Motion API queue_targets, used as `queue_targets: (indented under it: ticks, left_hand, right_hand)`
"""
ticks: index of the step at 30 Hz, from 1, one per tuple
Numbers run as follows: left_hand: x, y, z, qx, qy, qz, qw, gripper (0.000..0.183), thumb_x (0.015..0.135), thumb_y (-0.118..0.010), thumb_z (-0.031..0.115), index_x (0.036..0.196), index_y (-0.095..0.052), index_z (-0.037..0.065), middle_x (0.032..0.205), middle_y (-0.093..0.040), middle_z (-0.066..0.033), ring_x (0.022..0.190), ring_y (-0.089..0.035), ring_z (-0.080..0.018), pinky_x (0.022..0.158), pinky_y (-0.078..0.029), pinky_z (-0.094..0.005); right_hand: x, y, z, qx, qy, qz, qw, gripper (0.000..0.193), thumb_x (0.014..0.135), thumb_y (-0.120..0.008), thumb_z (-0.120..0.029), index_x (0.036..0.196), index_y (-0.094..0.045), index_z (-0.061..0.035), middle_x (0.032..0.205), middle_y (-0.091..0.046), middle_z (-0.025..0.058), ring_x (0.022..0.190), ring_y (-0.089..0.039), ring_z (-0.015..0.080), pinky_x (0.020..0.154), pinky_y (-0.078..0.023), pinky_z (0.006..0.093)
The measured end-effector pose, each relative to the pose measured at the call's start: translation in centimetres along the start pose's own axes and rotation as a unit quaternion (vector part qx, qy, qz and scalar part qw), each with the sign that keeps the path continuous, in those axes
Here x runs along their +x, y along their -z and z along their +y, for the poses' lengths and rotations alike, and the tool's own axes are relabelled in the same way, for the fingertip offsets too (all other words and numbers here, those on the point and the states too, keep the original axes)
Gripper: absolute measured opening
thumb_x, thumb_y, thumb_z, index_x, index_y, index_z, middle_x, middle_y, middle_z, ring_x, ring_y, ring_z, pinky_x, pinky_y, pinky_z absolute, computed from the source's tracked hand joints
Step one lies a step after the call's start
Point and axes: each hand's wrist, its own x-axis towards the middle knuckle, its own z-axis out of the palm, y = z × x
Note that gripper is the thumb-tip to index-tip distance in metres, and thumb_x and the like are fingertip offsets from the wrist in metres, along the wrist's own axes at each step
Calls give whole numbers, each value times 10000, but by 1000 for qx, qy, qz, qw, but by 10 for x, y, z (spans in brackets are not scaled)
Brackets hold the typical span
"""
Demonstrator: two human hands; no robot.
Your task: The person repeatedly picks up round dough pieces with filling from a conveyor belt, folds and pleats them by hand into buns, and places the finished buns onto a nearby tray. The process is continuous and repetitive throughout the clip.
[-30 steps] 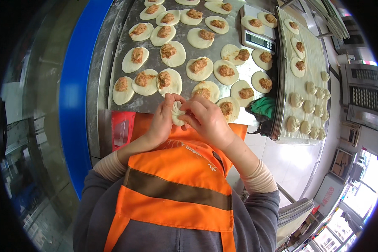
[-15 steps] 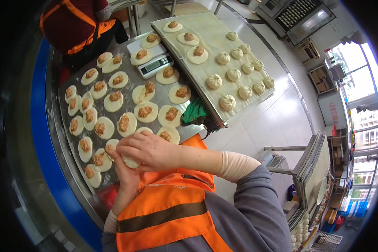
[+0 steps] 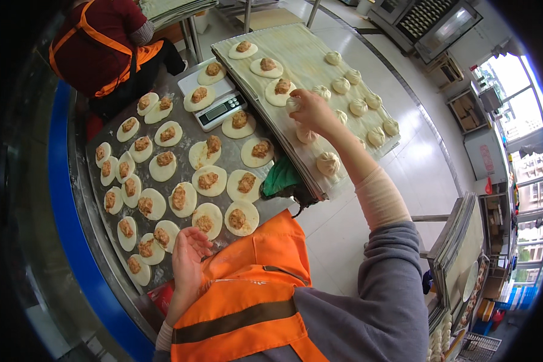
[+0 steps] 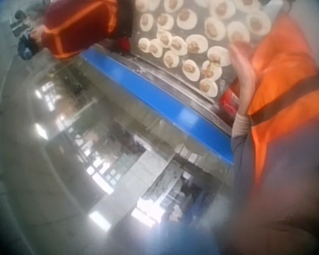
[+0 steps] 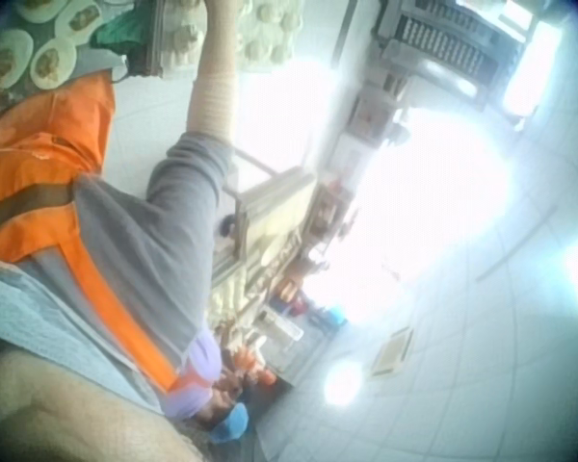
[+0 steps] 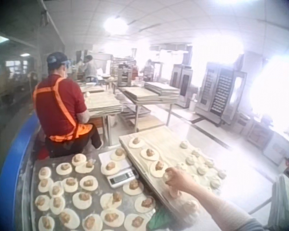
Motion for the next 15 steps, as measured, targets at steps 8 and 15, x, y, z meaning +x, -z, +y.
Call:
queue_targets:
  ticks: [8,15]
  left_hand:
    - [39,-43,22,135,8,-54,989,264,1065,-382,243,1134,-551,53,965,-621,-58,839,-631,-145,690,-501,-263]
    - [180,-138,55,217,-31,-137,966,233,1032,-460,217,1157,-574,58,1092,-632,-56,970,-620,-136,725,-520,-274]
  right_hand:
    - [22,-2,4,-65,35,9,997,446,781,-765,-207,1167,-607,-49,1207,-601,162,1053,-622,345,879,-516,407]
    - [118,-11,44,-186,-112,-88,972,330,853,-659,-253,1061,-656,2,996,-701,178,913,-671,353,773,-530,409]
